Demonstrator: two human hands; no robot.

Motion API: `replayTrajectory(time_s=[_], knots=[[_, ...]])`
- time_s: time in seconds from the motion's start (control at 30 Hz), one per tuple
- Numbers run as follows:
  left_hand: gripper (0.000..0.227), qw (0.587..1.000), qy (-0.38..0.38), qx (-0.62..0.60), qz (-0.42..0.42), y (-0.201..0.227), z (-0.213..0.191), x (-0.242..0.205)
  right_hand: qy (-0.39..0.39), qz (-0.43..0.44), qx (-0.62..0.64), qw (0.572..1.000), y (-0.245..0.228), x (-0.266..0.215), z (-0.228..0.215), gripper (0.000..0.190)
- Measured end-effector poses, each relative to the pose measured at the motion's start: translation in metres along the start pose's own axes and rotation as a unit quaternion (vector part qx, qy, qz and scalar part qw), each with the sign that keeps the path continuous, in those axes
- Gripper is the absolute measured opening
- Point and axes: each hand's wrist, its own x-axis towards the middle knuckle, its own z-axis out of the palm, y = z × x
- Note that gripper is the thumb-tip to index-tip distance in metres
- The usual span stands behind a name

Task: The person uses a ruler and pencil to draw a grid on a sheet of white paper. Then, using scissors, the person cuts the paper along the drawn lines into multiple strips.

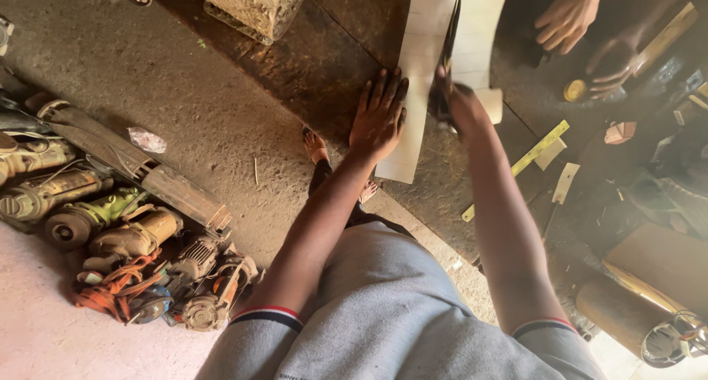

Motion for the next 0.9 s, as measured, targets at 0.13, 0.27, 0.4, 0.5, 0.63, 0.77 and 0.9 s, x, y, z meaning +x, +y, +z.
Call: replayTrajectory(time_s=[0.13,0.27,0.4,0.5,0.63,0.77,0.9], knots=[[0.061,1.000,0.016,-0.012,-0.002,-0.002,0.005,0.002,-0.086,-0.041,0.006,0.995,0.018,-0.064,-0.021,0.058],[0.061,1.000,-0.004,0.013,0.006,-0.005,0.015,0.003,-0.132,-0.119,0.076,0.981,0.041,-0.120,-0.041,0.052],[0.060,0.999,0.033,-0.007,0.011,-0.005,0.018,0.004,-0.028,-0.188,-0.051,0.980,0.054,-0.106,-0.053,0.045],[0.059,0.994,0.101,-0.018,0.030,-0.003,0.013,-0.003,0.093,-0.227,-0.135,0.960,0.074,-0.059,-0.051,0.036],[0.045,0.999,-0.007,-0.050,-0.001,0.002,-0.004,-0.008,0.122,-0.334,-0.034,0.934,0.110,-0.004,-0.040,0.027],[0.036,0.998,-0.028,-0.060,0.014,-0.003,-0.018,0.002,0.028,-0.274,0.133,0.952,0.130,0.000,-0.021,0.026],[0.051,0.980,0.175,-0.057,0.077,-0.018,-0.009,0.034,0.042,-0.163,0.025,0.985,0.130,-0.028,-0.005,0.034]])
